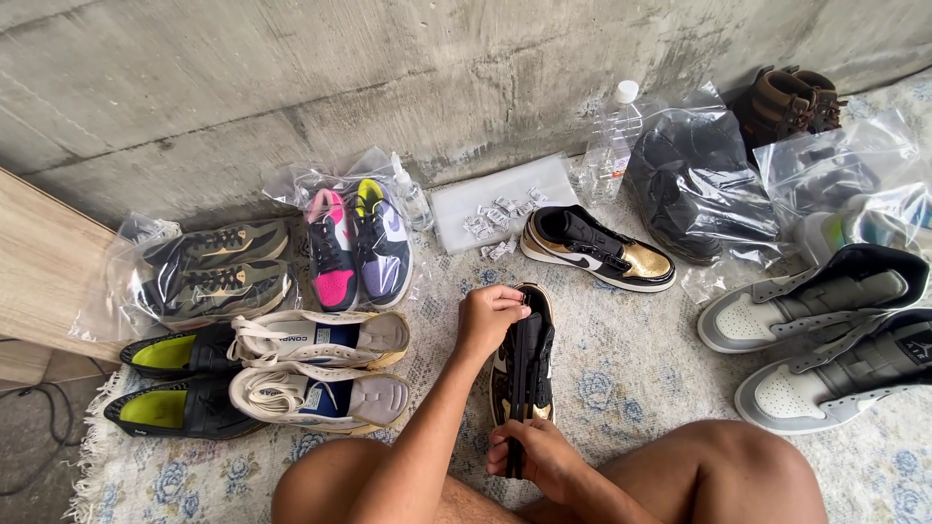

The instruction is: The person is unlacing a black and gold sneaker and performing a thorough visual inspection of its condition.

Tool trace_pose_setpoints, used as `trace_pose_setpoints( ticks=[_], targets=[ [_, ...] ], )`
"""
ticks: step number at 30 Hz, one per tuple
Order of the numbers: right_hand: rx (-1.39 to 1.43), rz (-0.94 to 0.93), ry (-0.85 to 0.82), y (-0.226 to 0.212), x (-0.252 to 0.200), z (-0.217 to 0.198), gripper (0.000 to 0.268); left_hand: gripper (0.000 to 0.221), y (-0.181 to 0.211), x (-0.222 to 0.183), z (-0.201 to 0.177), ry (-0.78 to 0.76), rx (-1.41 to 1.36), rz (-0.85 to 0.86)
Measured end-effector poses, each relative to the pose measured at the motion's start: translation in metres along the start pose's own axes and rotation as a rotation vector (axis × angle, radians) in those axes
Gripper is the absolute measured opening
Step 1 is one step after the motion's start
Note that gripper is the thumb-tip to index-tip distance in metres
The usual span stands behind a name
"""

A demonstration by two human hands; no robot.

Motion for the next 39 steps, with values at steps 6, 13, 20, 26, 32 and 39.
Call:
trace_pose_setpoints(
  ticks=[6,13,20,26,32,39],
  targets=[
    [-0.061,-0.014,-0.034,-0.011,-0.005,-0.001,0.019,0.029,0.022,-0.011,-0.023,-0.004,-0.335,-0.171],
    [-0.629,-0.296,-0.199,-0.009,0.000,0.002,0.018,0.029,0.014,-0.025,-0.051,0.023,-0.200,-0.076],
    [-1.341,-0.442,-0.352,-0.007,-0.021,-0.002,0.024,0.030,-0.066,-0.035,-0.067,0.001,0.366,-0.381],
    [-1.411,-0.395,-0.367,-0.017,-0.031,-0.007,0.029,0.022,-0.121,-0.033,-0.028,-0.047,0.789,-0.192],
    [-1.309,-0.483,-0.304,-0.045,-0.017,-0.031,0.026,0.044,-0.125,-0.052,-0.003,-0.261,0.854,-0.118],
    [-1.208,-0.611,-0.030,-0.082,-0.008,-0.050,0.025,0.052,-0.116,-0.050,0.001,-0.214,0.789,-0.025]
  ],
)
Point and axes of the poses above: each hand's wrist, its own x-axis towards the middle knuckle, its own z-axis out of the palm, y = z × x, the point moved 5 cm from there along x, towards the middle knuckle, and after that the axes turned 14 degrees about y, right-handed, at the moved point
